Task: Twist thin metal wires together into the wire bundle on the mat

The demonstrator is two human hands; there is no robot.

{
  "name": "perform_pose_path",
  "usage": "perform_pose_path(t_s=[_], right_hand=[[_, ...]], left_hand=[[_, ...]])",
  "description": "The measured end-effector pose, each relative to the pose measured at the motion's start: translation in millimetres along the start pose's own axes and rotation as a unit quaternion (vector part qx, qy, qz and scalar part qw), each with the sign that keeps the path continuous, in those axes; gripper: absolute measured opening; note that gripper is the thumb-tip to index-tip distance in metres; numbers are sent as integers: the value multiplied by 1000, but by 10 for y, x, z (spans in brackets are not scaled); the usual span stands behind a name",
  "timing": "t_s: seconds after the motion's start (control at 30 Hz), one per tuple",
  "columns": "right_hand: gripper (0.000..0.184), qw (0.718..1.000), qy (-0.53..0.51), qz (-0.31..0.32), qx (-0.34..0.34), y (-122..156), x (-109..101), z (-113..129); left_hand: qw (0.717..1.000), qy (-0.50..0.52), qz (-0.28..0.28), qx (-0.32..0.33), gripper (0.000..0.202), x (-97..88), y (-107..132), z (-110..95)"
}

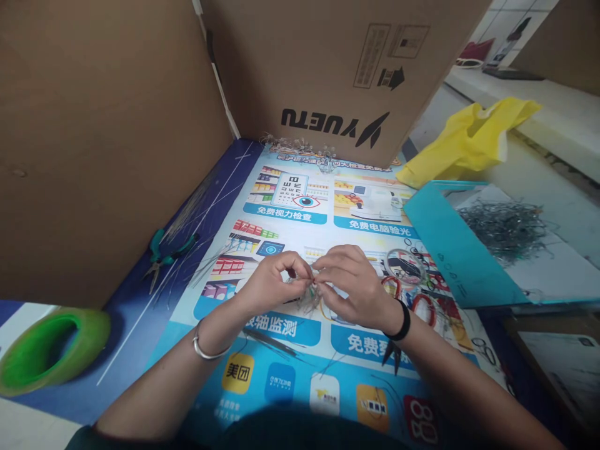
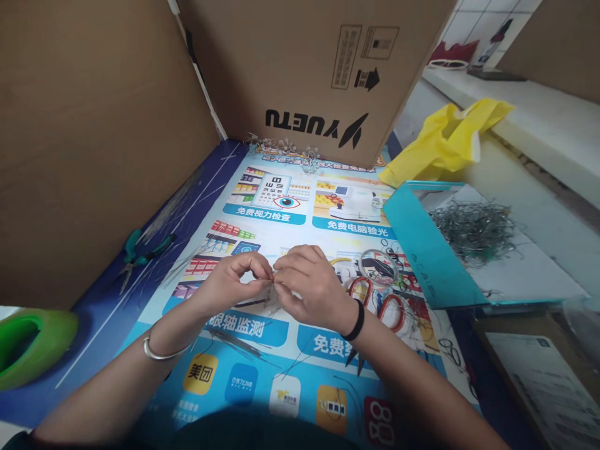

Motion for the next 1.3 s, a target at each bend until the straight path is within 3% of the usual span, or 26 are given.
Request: perform_pose_path(t_s=[0.27, 0.4, 0.57, 0.77, 1.07, 1.3], right_hand=[[11, 988, -79, 12, 133, 29, 68, -142], [13, 983, -96, 45, 153, 28, 105, -155], [10, 980, -124, 48, 145, 27, 105, -155], [8, 989, -93, 18, 116, 13, 77, -120], [15, 997, -21, 10, 78, -17, 31, -49], [14, 997, 1, 22, 69, -17, -58, -55]], left_hand=[[989, -89, 5, 121, 12, 47, 44, -69], [974, -129, -24, 184, 14, 54, 61, -59], [965, -150, -46, 211, 12, 49, 68, -73], [966, -150, -52, 202, 11, 50, 70, -93], [984, -124, -29, 121, 9, 2, 22, -38], [972, -187, -124, 73, 6, -238, -26, -20]])
Point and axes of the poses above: each hand's wrist, its own y-axis away from the middle knuckle, its own x-axis out of the palm, z = x × y, the point moved 4 cm from there along -y, towards the middle knuckle, and after that the axes turned 2 degrees about y, right-handed, at the moved point
